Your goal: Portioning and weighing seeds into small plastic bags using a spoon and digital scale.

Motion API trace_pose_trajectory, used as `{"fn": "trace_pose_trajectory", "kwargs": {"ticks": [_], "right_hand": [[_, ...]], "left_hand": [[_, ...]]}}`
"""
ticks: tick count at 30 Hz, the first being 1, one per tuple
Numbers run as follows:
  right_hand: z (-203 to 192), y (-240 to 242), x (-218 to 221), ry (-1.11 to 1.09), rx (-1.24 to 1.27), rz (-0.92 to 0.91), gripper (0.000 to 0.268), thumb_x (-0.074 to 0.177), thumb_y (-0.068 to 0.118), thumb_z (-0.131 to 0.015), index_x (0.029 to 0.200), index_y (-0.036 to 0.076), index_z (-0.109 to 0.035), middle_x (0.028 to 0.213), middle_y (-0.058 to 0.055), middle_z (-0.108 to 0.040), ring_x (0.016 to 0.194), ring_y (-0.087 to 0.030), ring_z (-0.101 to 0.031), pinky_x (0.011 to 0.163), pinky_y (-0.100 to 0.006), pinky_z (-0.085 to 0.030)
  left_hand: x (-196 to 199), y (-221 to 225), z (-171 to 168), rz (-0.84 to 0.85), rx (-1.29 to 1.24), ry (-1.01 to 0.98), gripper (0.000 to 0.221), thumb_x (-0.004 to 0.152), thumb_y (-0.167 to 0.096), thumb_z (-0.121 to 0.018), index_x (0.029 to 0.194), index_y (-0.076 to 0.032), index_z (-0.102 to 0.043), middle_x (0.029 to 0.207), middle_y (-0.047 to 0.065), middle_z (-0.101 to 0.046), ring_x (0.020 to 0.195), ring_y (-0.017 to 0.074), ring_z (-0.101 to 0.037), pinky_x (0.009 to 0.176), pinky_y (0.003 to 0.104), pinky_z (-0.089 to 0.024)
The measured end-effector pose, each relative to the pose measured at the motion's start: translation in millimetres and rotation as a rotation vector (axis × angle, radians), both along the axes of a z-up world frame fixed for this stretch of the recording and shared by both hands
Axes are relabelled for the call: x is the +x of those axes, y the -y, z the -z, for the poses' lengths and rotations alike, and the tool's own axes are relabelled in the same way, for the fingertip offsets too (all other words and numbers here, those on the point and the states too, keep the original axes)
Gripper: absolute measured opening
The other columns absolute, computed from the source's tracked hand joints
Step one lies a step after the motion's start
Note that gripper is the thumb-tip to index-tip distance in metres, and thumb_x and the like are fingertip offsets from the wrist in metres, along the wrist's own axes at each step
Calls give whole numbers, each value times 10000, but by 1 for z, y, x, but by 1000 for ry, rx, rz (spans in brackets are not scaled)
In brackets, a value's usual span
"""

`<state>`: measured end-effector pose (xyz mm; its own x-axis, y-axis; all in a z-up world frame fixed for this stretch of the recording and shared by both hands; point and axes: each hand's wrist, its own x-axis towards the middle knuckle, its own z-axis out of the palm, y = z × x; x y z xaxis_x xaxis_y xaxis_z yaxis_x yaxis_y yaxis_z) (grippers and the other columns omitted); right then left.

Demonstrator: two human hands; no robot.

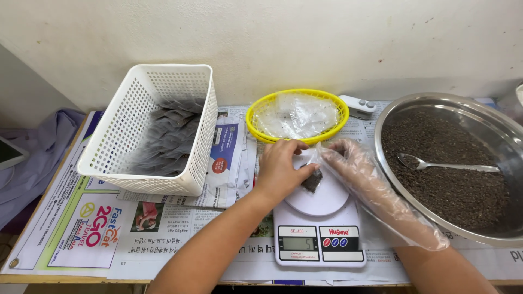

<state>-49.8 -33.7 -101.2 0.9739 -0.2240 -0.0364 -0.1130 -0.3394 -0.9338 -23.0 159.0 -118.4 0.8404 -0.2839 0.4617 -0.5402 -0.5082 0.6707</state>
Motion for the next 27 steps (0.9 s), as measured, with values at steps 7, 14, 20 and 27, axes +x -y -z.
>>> {"fn": "trace_pose_trajectory", "kwargs": {"ticks": [7,14,20,27], "right_hand": [[-27,1,-22,220,-115,-233,217,956,257,-661,945,44,-705,1024,-182,-672,1073,-323,-654,916,-458,-527],[-59,-4,-41,670,-311,-352,116,873,132,-732,919,54,-659,1157,-191,-689,1195,-355,-639,1008,-474,-482],[-117,-21,-46,621,-435,-337,416,848,252,-784,1183,48,-645,1057,-67,-710,886,-146,-679,807,-251,-580],[-142,-46,12,839,-640,-605,82,1004,180,-627,1055,131,-668,812,-16,-685,594,-98,-618,525,-215,-553]], "left_hand": [[3,14,9,-66,124,-191,555,678,-397,-880,1183,-315,-664,940,-92,-694,1069,240,-633,971,438,-454],[-16,11,-22,134,-324,-247,359,665,-177,-837,997,-254,-724,731,-63,-743,791,116,-698,761,248,-513],[-43,-8,-85,179,-646,-135,345,793,-130,-871,1056,-156,-649,803,10,-706,778,68,-679,780,219,-588],[-18,-77,-165,297,-379,-294,439,787,-5,-848,1135,-132,-613,877,20,-673,808,94,-666,691,201,-559]]}}
